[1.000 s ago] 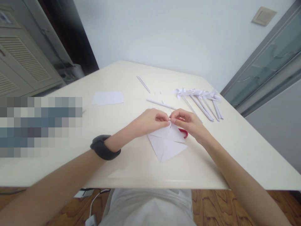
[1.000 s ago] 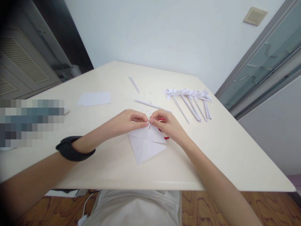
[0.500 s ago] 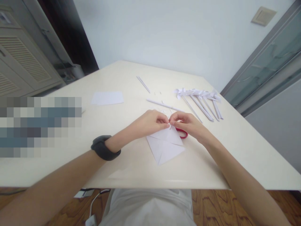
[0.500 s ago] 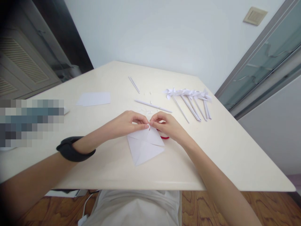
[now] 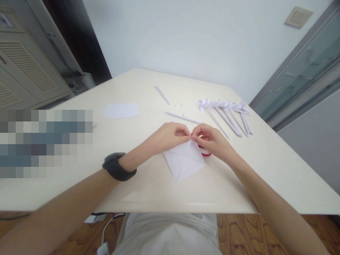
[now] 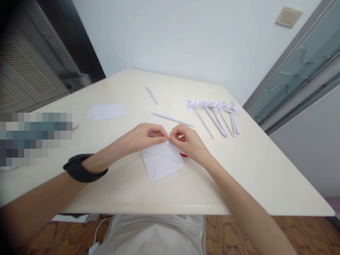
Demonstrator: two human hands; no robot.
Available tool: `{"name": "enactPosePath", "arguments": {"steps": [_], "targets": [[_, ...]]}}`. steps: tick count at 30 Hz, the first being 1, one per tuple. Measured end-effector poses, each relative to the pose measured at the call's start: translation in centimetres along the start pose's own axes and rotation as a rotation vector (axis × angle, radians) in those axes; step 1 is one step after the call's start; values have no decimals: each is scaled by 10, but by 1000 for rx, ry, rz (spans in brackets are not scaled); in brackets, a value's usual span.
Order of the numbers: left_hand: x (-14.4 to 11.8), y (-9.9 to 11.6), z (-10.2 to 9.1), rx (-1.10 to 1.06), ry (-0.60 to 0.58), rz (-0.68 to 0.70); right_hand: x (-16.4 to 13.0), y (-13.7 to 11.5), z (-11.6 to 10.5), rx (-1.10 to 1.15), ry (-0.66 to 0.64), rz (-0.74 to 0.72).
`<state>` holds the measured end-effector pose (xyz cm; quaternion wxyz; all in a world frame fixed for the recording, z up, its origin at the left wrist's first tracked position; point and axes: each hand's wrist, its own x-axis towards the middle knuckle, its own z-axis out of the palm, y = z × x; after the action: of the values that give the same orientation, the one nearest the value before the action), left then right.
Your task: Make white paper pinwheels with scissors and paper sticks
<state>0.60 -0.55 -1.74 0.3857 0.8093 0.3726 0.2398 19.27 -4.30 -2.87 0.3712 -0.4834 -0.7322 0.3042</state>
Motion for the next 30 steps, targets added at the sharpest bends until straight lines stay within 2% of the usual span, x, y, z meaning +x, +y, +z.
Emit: {"name": "enactPosePath", "arguments": {"steps": [11,26,30], "targets": [[-1,3,0,-12,50,-24,-1,-4,-2,61,6,70],[-2,2,0,28,46,-24,-1,-5,1,11,20,67],[-1,1,1,22,53,-6,-3,-5,3,14,45,127]]}}
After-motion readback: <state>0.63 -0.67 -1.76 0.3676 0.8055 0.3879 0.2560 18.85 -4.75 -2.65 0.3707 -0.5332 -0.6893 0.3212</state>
